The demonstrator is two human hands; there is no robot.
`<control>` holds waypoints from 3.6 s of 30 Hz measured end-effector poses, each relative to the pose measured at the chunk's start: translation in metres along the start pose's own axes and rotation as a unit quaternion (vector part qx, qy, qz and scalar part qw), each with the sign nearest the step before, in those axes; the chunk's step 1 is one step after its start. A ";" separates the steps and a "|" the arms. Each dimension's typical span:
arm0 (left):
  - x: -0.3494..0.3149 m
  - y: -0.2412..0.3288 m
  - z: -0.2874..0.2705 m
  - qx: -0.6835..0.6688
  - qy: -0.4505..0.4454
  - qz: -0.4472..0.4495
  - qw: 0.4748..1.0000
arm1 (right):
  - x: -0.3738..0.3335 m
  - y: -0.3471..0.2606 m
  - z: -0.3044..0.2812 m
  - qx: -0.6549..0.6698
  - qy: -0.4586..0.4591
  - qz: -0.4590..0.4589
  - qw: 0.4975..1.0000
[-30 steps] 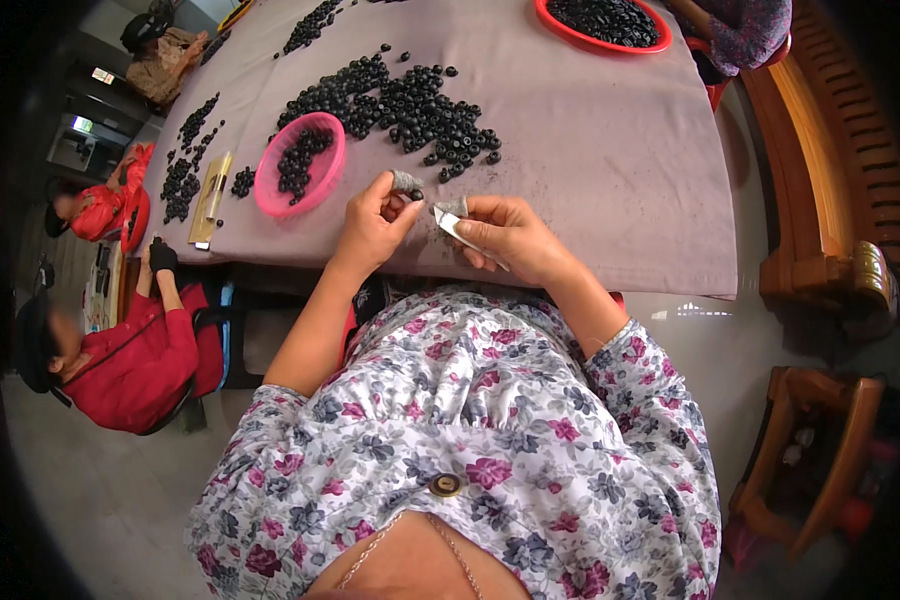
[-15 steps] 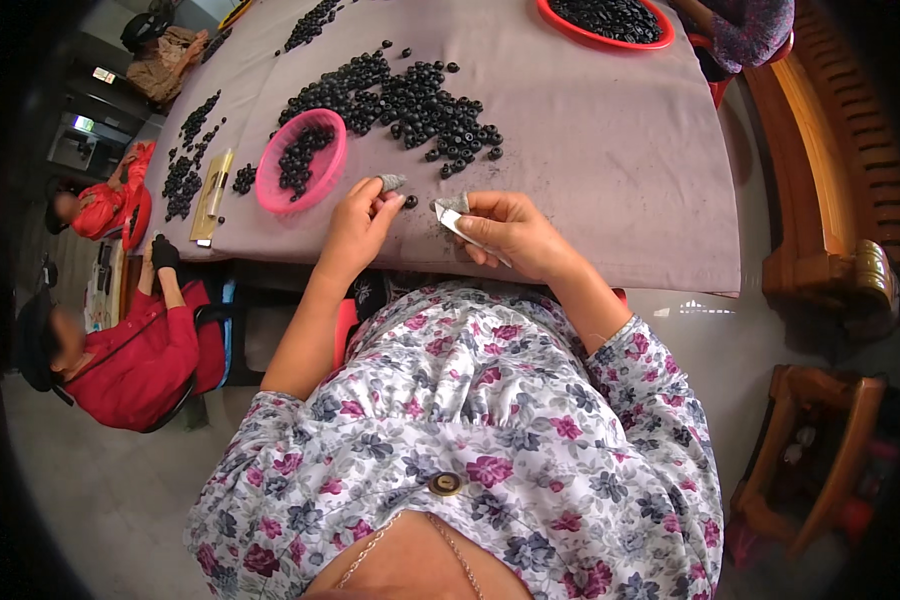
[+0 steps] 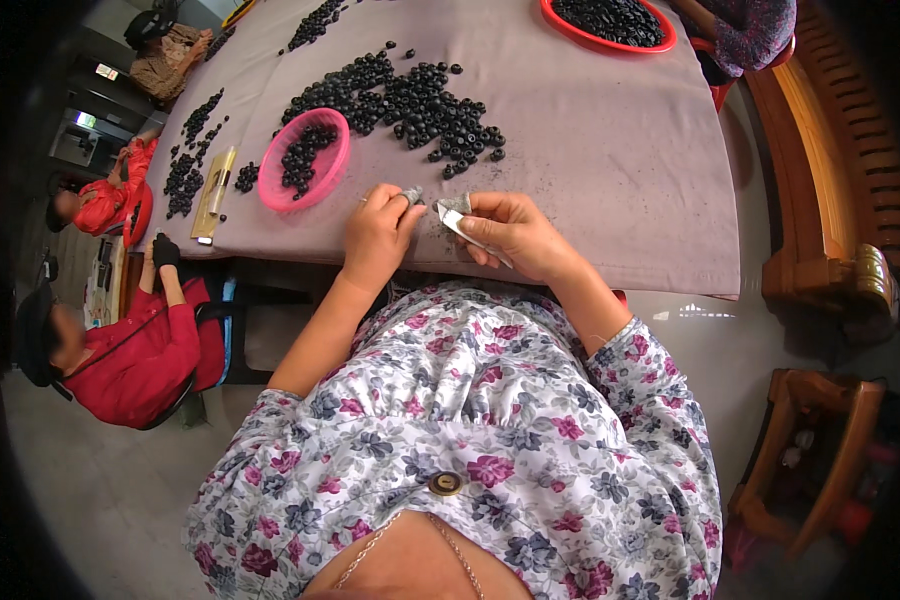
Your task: The person sits at a table and repeatedly picks up small black beads from a pile, wipes each one individually with a small white cloth, and places the bead back on the table. The process is repetitive and involves handling the beads one at a time.
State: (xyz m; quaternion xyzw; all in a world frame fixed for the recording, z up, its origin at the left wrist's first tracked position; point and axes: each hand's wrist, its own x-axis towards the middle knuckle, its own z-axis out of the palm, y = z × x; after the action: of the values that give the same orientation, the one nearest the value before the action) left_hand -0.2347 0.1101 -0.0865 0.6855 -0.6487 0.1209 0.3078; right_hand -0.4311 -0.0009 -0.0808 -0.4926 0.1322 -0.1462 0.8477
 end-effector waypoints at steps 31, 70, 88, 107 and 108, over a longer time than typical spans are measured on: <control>-0.006 0.013 0.000 -0.768 -0.210 -0.380 0.471 | -0.002 -0.008 0.003 -0.002 -0.060 -0.005 0.998; -0.009 0.018 -0.002 -0.786 -0.178 -0.353 0.475 | -0.001 -0.003 0.000 -0.041 -0.021 0.009 0.999; -0.006 0.020 -0.002 -0.789 -0.175 -0.365 0.461 | 0.000 -0.005 0.000 -0.015 -0.043 0.008 0.999; -0.011 0.014 0.005 -0.833 -0.201 -0.360 0.369 | 0.001 -0.003 -0.001 -0.015 -0.037 0.001 0.999; -0.012 0.013 0.006 -0.833 -0.201 -0.360 0.369 | 0.001 -0.003 -0.001 -0.018 -0.034 0.000 0.999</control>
State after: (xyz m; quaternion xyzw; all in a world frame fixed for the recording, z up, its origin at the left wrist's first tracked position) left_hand -0.2500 0.1171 -0.0945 0.2544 -0.1550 -0.7440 0.5980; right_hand -0.4312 -0.0031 -0.0783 -0.5125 0.1061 -0.1272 0.8425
